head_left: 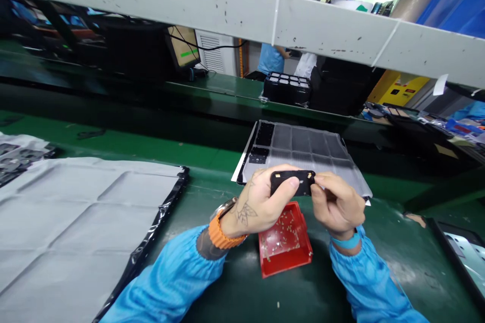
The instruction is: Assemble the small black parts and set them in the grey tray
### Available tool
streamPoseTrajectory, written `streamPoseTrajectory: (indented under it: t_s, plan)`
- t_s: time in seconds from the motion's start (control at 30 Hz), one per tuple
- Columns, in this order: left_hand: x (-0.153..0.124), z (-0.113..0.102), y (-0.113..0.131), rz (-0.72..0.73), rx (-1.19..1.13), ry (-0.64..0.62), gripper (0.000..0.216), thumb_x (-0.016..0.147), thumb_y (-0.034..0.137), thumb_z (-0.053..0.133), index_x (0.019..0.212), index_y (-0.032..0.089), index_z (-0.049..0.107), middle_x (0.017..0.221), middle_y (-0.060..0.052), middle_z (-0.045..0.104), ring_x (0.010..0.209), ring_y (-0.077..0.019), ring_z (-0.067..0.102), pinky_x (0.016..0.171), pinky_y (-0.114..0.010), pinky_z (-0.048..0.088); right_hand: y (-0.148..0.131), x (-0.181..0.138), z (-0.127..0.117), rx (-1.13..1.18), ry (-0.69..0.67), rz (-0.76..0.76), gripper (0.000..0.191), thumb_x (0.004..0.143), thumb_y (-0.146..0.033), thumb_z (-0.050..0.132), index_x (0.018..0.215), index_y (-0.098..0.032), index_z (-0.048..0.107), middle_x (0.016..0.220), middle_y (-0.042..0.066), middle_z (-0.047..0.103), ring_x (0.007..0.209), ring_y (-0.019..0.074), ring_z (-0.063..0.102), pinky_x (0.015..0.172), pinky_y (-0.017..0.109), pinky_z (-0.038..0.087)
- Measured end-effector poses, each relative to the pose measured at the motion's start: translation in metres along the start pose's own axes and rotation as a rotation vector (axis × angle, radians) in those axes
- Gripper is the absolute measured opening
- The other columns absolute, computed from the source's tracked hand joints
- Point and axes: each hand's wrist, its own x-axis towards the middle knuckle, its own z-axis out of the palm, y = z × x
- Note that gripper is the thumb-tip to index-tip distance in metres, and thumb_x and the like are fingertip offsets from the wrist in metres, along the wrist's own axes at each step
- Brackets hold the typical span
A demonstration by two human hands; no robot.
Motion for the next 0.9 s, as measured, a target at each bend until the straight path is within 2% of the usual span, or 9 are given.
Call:
streamPoseTrajectory:
  t_s: [0.17,0.33,0.53,0.67,0.9]
  plan:
    - [0.001,0.000,0.004,0.084,0.079,0.020,0.021,0.096,0.024,0.054,0.098,0.014,0.072,0.080,-0.005,0.074,0.080,-0.0181,0.072,0.076,-0.028,0.057,-0.004,0.007,-0.001,-0.049,-0.043,-0.002,0.024,0.091,-0.001,0.064,0.108,-0.018,0.071,0.086,0.003,0.078,0.074,0.0173,0.076,0.069,0.028,0.065]
    - [0.001,0.001,0.004,0.133,0.116,0.026,0.021,0.096,0.020,0.052,0.095,0.014,0.072,0.076,-0.002,0.073,0.067,-0.0134,0.066,0.067,-0.024,0.053,-0.004,0.006,-0.002,-0.092,-0.049,-0.029,0.033,0.091,-0.001,0.065,0.118,-0.019,0.072,0.088,0.004,0.080,0.075,0.0186,0.077,0.069,0.029,0.065]
    - [-0.001,0.003,0.003,0.089,0.091,0.049,0.022,0.096,0.023,0.052,0.097,0.014,0.073,0.073,-0.002,0.071,0.068,-0.0142,0.066,0.070,-0.026,0.055,-0.002,-0.001,-0.004,-0.070,-0.055,-0.016,0.039,0.092,-0.005,0.067,0.126,-0.025,0.073,0.090,0.004,0.080,0.076,0.0203,0.077,0.067,0.032,0.065]
    - [-0.002,0.005,0.003,0.045,0.033,0.058,0.023,0.097,0.025,0.052,0.098,0.015,0.073,0.071,-0.002,0.070,0.079,-0.0176,0.070,0.078,-0.028,0.057,-0.002,-0.001,-0.004,-0.050,-0.061,-0.035,0.039,0.089,0.000,0.068,0.123,-0.020,0.073,0.091,0.006,0.079,0.078,0.0200,0.076,0.069,0.031,0.064]
    - [-0.003,0.007,0.001,0.043,0.005,0.056,0.023,0.098,0.027,0.055,0.100,0.016,0.075,0.065,-0.002,0.067,0.082,-0.0198,0.071,0.077,-0.030,0.059,-0.002,-0.003,-0.003,-0.033,-0.048,-0.006,0.035,0.089,0.001,0.068,0.116,-0.021,0.073,0.088,0.004,0.077,0.078,0.0191,0.075,0.068,0.030,0.063]
